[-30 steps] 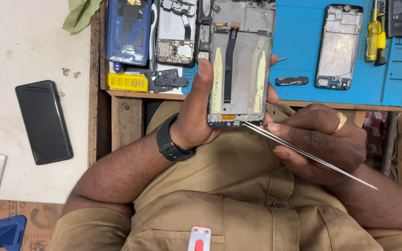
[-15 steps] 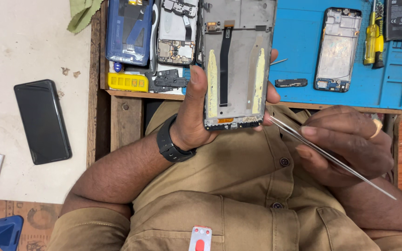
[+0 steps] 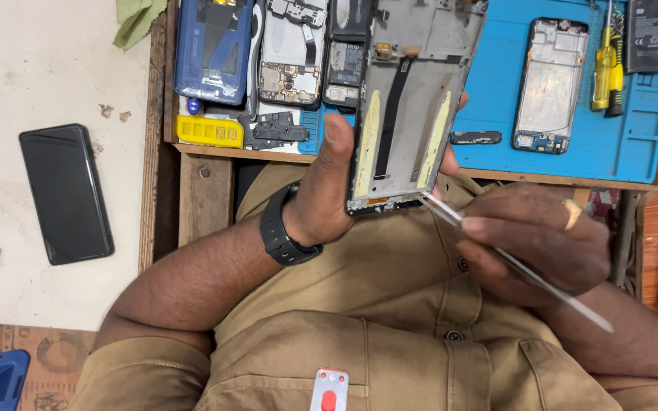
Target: The person uses a metal spudger to pry and separate the screen assembly from the phone frame, then removes small internal components with tweezers. They handle multiple disassembled phone parts on a blue mat, including batteries and circuit boards, while working at a cluttered repair bench.
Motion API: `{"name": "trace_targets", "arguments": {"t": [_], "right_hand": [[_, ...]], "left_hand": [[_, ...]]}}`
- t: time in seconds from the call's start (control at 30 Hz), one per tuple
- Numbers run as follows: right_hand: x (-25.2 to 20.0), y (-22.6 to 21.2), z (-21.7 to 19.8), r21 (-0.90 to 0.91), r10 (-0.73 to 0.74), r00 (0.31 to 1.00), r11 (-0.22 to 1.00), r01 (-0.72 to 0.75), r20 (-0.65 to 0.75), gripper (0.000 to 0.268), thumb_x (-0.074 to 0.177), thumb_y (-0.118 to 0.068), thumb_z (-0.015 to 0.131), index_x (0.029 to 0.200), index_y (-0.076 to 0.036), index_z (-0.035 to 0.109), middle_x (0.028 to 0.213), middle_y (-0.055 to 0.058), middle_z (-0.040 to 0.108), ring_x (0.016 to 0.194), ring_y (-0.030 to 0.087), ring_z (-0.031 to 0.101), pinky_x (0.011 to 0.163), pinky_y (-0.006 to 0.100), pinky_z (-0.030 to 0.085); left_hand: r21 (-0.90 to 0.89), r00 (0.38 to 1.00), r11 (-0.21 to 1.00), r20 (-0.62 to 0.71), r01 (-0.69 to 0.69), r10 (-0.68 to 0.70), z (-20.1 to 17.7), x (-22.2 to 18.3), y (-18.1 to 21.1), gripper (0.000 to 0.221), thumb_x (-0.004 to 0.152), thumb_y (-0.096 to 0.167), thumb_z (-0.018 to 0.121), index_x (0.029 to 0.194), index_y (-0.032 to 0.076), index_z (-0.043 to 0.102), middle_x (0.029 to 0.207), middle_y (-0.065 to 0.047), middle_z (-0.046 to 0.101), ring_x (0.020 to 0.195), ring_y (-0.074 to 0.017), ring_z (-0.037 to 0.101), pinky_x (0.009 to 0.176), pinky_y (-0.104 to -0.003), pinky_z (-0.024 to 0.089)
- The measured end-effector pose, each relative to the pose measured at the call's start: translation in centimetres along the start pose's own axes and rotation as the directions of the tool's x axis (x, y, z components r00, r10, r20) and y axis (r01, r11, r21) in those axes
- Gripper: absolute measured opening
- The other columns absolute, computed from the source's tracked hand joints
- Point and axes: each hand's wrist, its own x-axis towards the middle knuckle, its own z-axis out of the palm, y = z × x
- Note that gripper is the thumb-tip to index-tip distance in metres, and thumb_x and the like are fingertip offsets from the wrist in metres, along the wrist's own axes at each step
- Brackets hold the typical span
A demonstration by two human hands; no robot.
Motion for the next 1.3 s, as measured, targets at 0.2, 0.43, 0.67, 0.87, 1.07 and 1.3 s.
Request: {"name": "trace_targets", "arguments": {"t": [0.2,0.43,0.67,0.87,1.07,1.3], "right_hand": [[1.8,-2.0,0.2,-0.117,-0.006,0.998,0.993,0.013,0.063,0.024,0.080,0.001,0.081,0.099,0.001,0.066,0.086,0.014,0.070,0.079,0.025,0.073,0.068,0.034,0.063],[3.7,-2.5,-1.6,-0.203,0.020,0.999,0.979,-0.011,0.045,0.025,0.085,0.002,0.078,0.105,0.004,0.064,0.088,0.015,0.072,0.082,0.024,0.075,0.073,0.036,0.065],[4.6,-3.0,-3.2,-0.233,0.044,0.998,0.972,-0.035,0.036,0.028,0.088,0.003,0.080,0.111,0.003,0.064,0.093,0.018,0.072,0.088,0.026,0.075,0.076,0.034,0.064],[-0.2,-0.5,-5.0,-0.205,0.047,0.999,0.978,-0.041,0.026,0.030,0.096,-0.005,0.078,0.121,0.000,0.063,0.096,0.015,0.073,0.086,0.022,0.075,0.075,0.032,0.063],[-2.0,3.5,-3.8,0.000,-0.114,0.946,0.993,0.120,-0.302,0.033,0.108,-0.024,0.060,0.130,0.001,0.057,0.096,0.020,0.073,0.081,0.022,0.076,0.067,0.032,0.065],[2.5,0.4,-3.0,0.260,0.296,0.911,0.940,-0.223,-0.286,0.037,0.116,-0.033,0.062,0.133,-0.001,0.055,0.116,0.020,0.071,0.099,0.019,0.075,0.083,0.030,0.066]], "left_hand": [[-0.002,0.991,0.996,0.098,0.088,-0.088,-0.8,-0.5,-0.5,0.103,0.102,0.081,0.038,0.162,-0.001,0.032,0.127,-0.014,0.065,0.110,-0.0199,0.066,0.100,-0.034,0.059],[0.010,0.972,0.985,0.159,0.171,-0.171,-1.0,-0.8,-1.6,0.093,0.104,0.076,0.044,0.151,-0.005,0.043,0.129,-0.019,0.066,0.109,-0.0208,0.070,0.099,-0.033,0.059],[-0.073,0.956,0.968,0.188,0.240,-0.223,-1.1,-1.3,-1.5,0.093,0.103,0.075,0.051,0.149,-0.006,0.046,0.130,-0.021,0.065,0.112,-0.0219,0.069,0.099,-0.033,0.058],[-0.147,0.939,0.944,0.227,0.296,-0.259,-1.0,-1.3,-0.8,0.100,0.098,0.076,0.057,0.154,-0.005,0.039,0.132,-0.021,0.063,0.114,-0.0210,0.069,0.094,-0.031,0.060],[-0.175,0.914,0.924,0.290,0.341,-0.283,-1.0,-1.0,-0.7,0.106,0.098,0.075,0.059,0.161,-0.006,0.032,0.135,-0.022,0.062,0.116,-0.0214,0.067,0.094,-0.030,0.059],[-0.222,0.932,0.919,0.239,0.327,-0.274,0.3,-0.5,0.1,0.107,0.094,0.073,0.062,0.163,-0.003,0.027,0.157,-0.019,0.047,0.122,-0.0246,0.062,0.099,-0.037,0.058]]}}
